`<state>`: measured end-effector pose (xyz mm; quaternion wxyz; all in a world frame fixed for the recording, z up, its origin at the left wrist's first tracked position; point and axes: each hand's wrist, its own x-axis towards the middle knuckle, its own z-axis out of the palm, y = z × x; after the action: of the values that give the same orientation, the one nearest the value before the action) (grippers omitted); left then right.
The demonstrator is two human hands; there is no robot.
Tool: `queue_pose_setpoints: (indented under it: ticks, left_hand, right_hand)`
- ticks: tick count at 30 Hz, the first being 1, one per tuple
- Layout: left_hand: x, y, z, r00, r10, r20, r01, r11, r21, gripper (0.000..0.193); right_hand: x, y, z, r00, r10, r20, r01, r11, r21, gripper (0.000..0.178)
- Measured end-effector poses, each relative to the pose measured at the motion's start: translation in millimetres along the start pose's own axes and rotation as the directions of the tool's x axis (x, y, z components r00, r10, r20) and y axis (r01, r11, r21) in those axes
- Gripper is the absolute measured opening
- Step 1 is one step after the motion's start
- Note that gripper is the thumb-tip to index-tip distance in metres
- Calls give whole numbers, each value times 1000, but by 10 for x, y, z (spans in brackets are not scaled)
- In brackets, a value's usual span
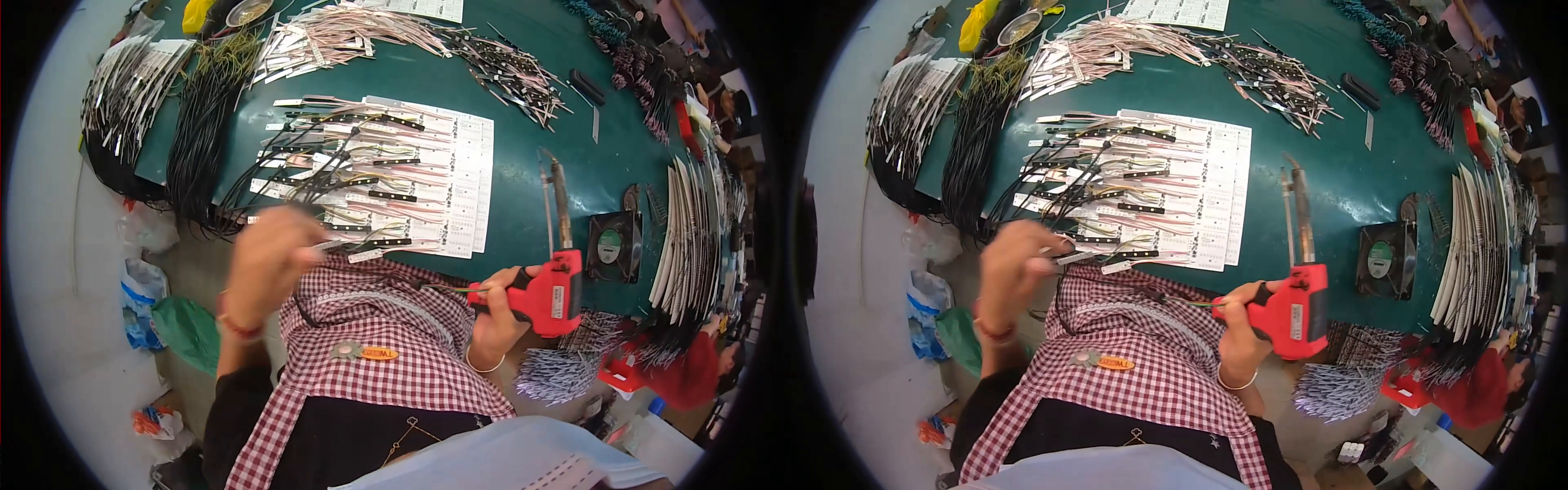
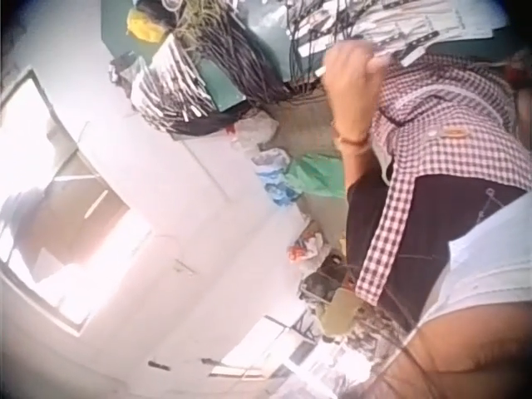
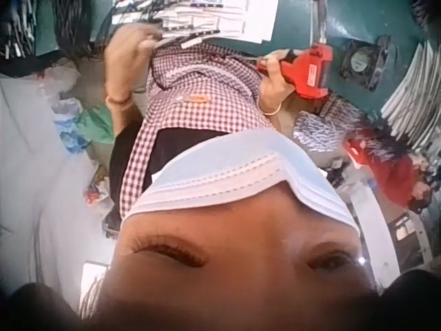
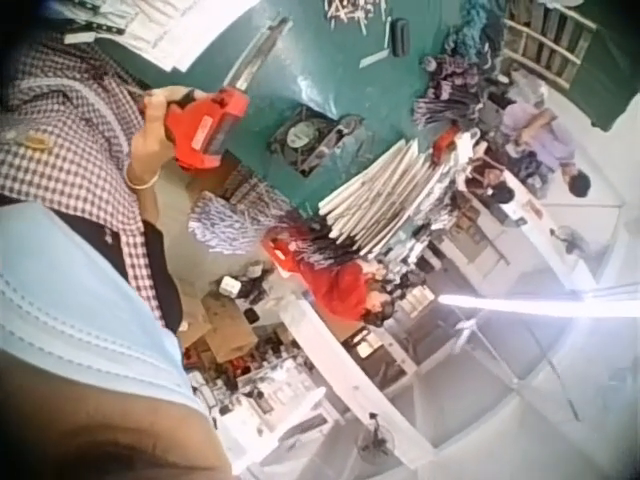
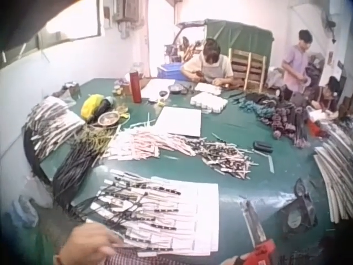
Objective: Soldering wires onto components at a factory assembly station.
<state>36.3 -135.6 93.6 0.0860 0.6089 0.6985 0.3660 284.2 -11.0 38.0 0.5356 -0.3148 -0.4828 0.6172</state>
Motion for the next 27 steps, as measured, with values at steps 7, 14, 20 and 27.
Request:
queue_pose_setpoints:
  ticks: [7, 14, 20, 27]
  left_hand:
    - [419, 744, 1225, 876, -21, 482, 311, 789, -531, 13]
    - [590, 664, 875, 914, -198, 354, 283, 936, -209, 10]
    - [680, 250, -585, 839, -503, -209, 543, 798, 260, 16]
    - [797, -238, -1351, 841, -167, -514, 402, 829, 389, 26]
  right_hand:
    - [-55, 36, -248, 999, 3, 40, 0, 997, -71, 46]
    - [106, -79, -470, 985, 127, 119, -119, 990, -73, 43]
    - [357, -248, -728, 984, 53, 169, -45, 998, -52, 43]
    - [406, -239, -815, 992, 3, 124, 14, 991, -136, 43]
